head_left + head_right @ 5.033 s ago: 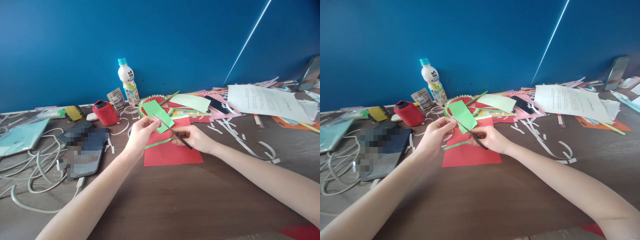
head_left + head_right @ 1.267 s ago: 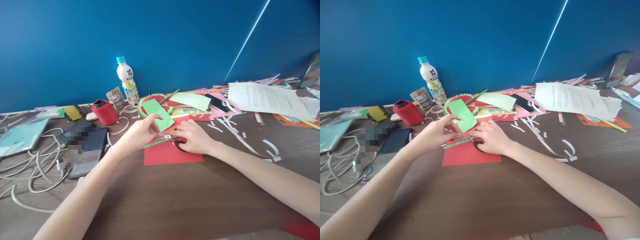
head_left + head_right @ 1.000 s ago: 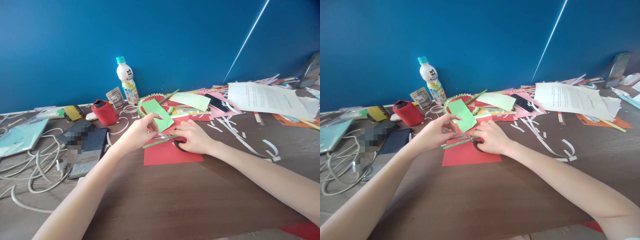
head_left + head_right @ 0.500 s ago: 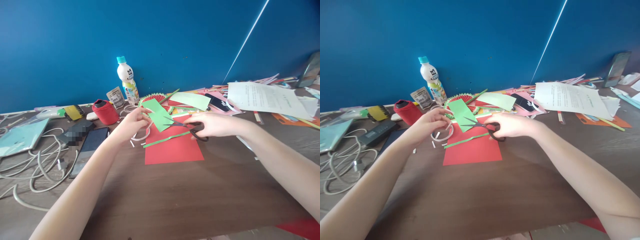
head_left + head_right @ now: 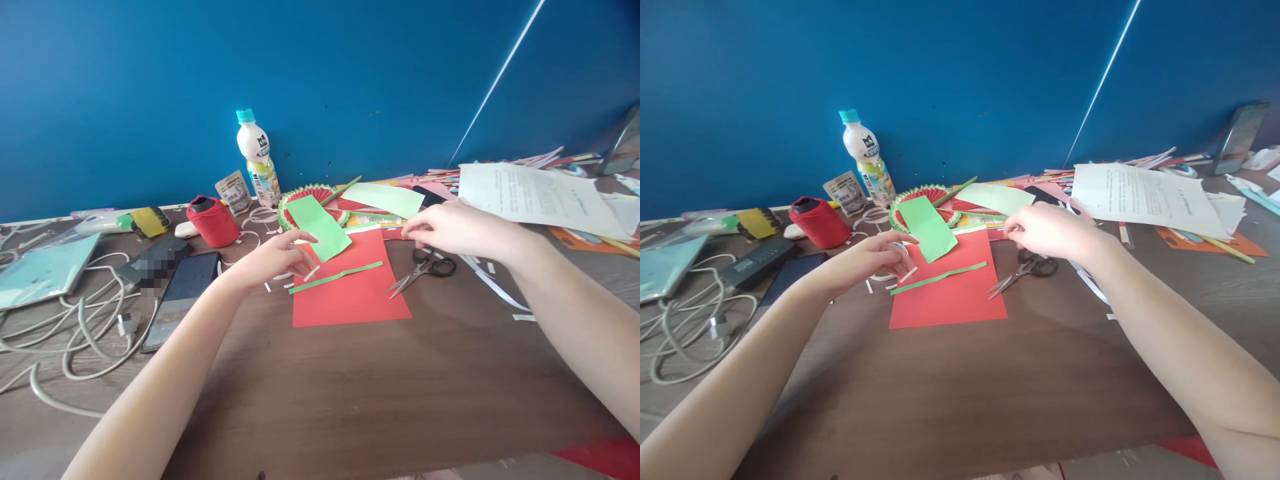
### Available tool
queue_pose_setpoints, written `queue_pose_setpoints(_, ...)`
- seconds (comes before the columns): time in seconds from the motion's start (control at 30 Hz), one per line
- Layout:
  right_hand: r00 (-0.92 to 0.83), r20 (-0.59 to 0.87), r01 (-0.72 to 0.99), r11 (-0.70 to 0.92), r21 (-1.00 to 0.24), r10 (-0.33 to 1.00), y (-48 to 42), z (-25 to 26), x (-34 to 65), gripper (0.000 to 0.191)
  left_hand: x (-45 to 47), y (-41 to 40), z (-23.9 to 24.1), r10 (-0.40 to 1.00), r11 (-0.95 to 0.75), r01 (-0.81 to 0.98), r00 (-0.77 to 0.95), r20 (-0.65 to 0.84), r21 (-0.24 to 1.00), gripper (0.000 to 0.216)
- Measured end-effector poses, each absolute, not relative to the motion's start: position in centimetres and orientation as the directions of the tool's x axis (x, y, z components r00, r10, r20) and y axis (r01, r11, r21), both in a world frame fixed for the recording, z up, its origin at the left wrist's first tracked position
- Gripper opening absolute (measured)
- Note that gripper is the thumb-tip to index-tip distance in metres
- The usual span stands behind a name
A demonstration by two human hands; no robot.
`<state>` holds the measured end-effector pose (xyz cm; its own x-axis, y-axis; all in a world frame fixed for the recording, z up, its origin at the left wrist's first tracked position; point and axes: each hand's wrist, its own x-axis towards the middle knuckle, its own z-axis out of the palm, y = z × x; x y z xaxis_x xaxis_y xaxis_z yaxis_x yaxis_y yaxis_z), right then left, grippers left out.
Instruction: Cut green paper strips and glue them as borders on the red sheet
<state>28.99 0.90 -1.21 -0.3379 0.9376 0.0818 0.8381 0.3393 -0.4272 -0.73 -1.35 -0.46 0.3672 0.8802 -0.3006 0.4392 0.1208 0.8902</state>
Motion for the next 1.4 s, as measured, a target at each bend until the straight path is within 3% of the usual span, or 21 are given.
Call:
queue_pose_setpoints(0.07, -0.404, 0.044, 0.803, 0.377, -0.462, 0.914, -0.1, -0.9, 26.4, 0.019, -0.6, -1.5, -0.4, 0.869, 0.112, 0.432, 0.394, -0.299, 0.895, 0.035)
queue_pose_setpoints(0.13, -0.515, 0.032, 0.675, 0.428, -0.6, 0.857, -1.2, -1.2, 23.7, 0.019, -0.6, -1.6, -0.5, 0.855, 0.099, 0.409, 0.432, -0.288, 0.907, 0.036)
queue_pose_setpoints(0.23, -0.536, 0.042, 0.496, 0.355, -0.793, 0.843, -2.3, -2.5, 20.5, 0.018, -0.5, -1.6, -0.8, 0.84, 0.084, 0.389, 0.467, -0.275, 0.917, 0.04)
queue_pose_setpoints(0.37, -0.543, 0.02, 0.342, 0.243, -0.908, 0.839, -2.7, -3.8, 18.6, 0.013, -0.5, -1.7, -0.9, 0.844, 0.048, 0.425, 0.467, -0.265, 0.904, 0.041)
queue_pose_setpoints(0.57, -0.498, 0.059, 0.271, 0.219, -0.937, 0.865, -2.7, -4.1, 17.6, 0.013, -0.4, -2.0, -0.5, 0.859, 0.025, 0.473, 0.441, -0.26, 0.881, 0.041)
queue_pose_setpoints(1.03, -0.548, 0.008, 0.303, 0.208, -0.93, 0.837, -2.6, -4.2, 17.1, 0.013, -1.0, -1.2, -1.6, 0.898, -0.015, 0.529, 0.38, -0.221, 0.849, 0.038)
queue_pose_setpoints(1.13, -0.526, 0.003, 0.302, 0.191, -0.934, 0.85, -2.8, -4.6, 17.0, 0.015, -1.5, -0.8, -2.0, 0.934, -0.09, 0.634, 0.322, -0.156, 0.768, 0.037)
queue_pose_setpoints(1.23, -0.511, 0.004, 0.33, 0.2, -0.923, 0.86, -2.7, -5.2, 17.1, 0.015, -1.8, -0.8, -2.4, 0.916, -0.233, 0.743, 0.384, -0.115, 0.627, 0.041)
queue_pose_setpoints(1.4, -0.54, -0.06, 0.413, 0.202, -0.888, 0.84, -2.1, -5.7, 18.4, 0.016, -1.6, -1.2, -3.0, 0.867, -0.335, 0.789, 0.473, -0.161, 0.514, 0.05)
